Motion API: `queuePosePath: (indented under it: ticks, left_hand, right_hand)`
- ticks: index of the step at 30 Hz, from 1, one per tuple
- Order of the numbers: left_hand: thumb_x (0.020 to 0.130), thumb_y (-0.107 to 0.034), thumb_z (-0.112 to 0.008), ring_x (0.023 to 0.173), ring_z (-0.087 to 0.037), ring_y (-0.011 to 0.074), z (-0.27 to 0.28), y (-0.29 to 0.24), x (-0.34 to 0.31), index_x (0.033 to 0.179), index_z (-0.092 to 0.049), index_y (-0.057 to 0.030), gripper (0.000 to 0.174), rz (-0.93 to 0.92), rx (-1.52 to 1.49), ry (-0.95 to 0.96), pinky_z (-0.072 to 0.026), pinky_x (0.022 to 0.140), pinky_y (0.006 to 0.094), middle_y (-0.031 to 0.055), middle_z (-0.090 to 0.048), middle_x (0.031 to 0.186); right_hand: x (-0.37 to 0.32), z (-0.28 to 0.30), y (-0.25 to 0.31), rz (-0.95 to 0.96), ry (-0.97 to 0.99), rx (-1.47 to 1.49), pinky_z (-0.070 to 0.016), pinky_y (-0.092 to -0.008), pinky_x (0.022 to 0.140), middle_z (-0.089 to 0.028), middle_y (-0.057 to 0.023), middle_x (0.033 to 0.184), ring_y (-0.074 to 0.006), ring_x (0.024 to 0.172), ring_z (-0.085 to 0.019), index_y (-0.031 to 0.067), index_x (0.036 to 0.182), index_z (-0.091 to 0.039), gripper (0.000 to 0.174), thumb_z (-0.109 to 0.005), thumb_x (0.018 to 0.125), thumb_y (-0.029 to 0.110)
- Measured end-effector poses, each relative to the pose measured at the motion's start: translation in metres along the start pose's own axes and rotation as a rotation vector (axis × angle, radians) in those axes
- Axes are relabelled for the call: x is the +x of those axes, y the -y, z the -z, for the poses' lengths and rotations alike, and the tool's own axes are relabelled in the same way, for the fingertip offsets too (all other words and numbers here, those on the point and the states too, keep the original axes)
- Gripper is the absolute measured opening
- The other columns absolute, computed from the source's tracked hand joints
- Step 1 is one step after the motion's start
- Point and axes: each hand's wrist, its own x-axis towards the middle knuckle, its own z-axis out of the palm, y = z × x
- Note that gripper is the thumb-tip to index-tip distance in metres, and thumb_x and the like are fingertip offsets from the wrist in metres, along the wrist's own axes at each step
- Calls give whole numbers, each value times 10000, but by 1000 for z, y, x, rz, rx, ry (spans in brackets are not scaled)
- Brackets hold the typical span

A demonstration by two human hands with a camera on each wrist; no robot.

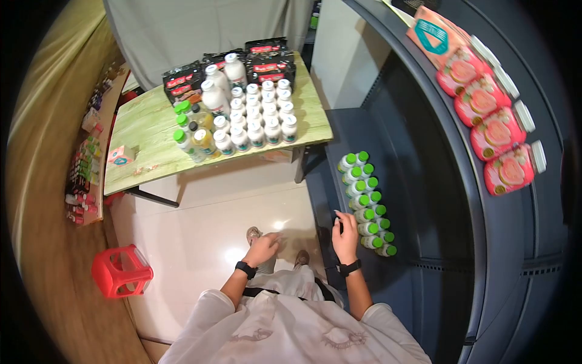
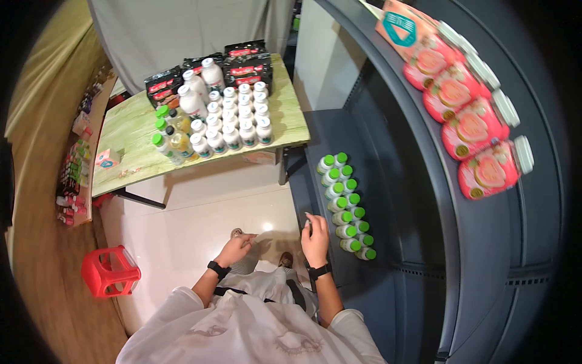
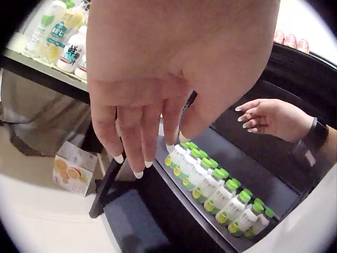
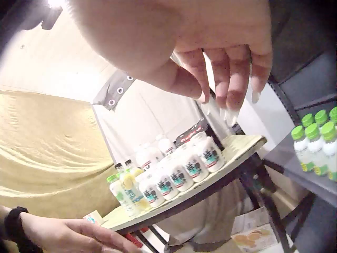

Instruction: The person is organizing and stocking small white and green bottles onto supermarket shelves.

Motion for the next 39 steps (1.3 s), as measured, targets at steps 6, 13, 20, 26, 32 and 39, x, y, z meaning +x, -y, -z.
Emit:
queuePosePath:
  ticks: [6, 13, 20, 26, 32, 39]
  left_hand:
    - [891, -109, -515, 1052, -629, 359, 102, 8, 1, 1220, -632, -51, 354, 154, -164, -127, -493, 919, 399, 186, -654, 1170]
    - [924, -110, -547, 1000, -653, 349, 207, 70, -4, 1153, -666, -39, 268, 82, -138, -483, -511, 881, 387, 183, -680, 1098]
    - [965, -132, -538, 979, -662, 242, 260, 117, -27, 1158, -662, -26, 253, 197, -194, -609, -500, 864, 336, 139, -706, 1065]
    - [962, -156, -550, 940, -657, 256, 293, 158, -23, 1184, -660, -48, 270, 199, -290, -692, -505, 827, 346, 152, -697, 1081]
    - [958, -154, -562, 962, -644, 234, 356, 172, 2, 1204, -655, -56, 281, 150, -247, -749, -501, 834, 346, 134, -699, 1097]
    - [949, -147, -578, 970, -635, 218, 434, 206, 74, 1224, -640, -47, 298, 102, -287, -712, -502, 839, 336, 137, -679, 1129]
  right_hand:
    - [16, -80, 67, -12, 253, 109, -510, -408, 760, -651, -165, 964, -357, 850, -630, 26, 1059, -644, 209, -545, 875, 27]
    - [33, -179, 152, 186, 557, 182, -517, -420, 766, -654, -152, 948, -340, 864, -641, 26, 1057, -644, 198, -555, 882, 58]
    - [59, -244, 223, 444, 608, 213, -496, -419, 712, -622, -146, 910, -340, 796, -614, 41, 1076, -647, 195, -560, 910, 96]
    - [95, -284, 268, 522, 726, 230, -490, -426, 728, -623, -151, 919, -354, 840, -607, 38, 1090, -639, 200, -553, 921, 104]
    - [140, -326, 334, 561, 741, 355, -496, -416, 715, -621, -142, 919, -331, 824, -614, 44, 1112, -627, 215, -570, 926, 136]
    - [184, -393, 371, 519, 653, 280, -498, -438, 721, -604, -130, 930, -338, 857, -612, 79, 1091, -613, 216, -591, 882, 127]
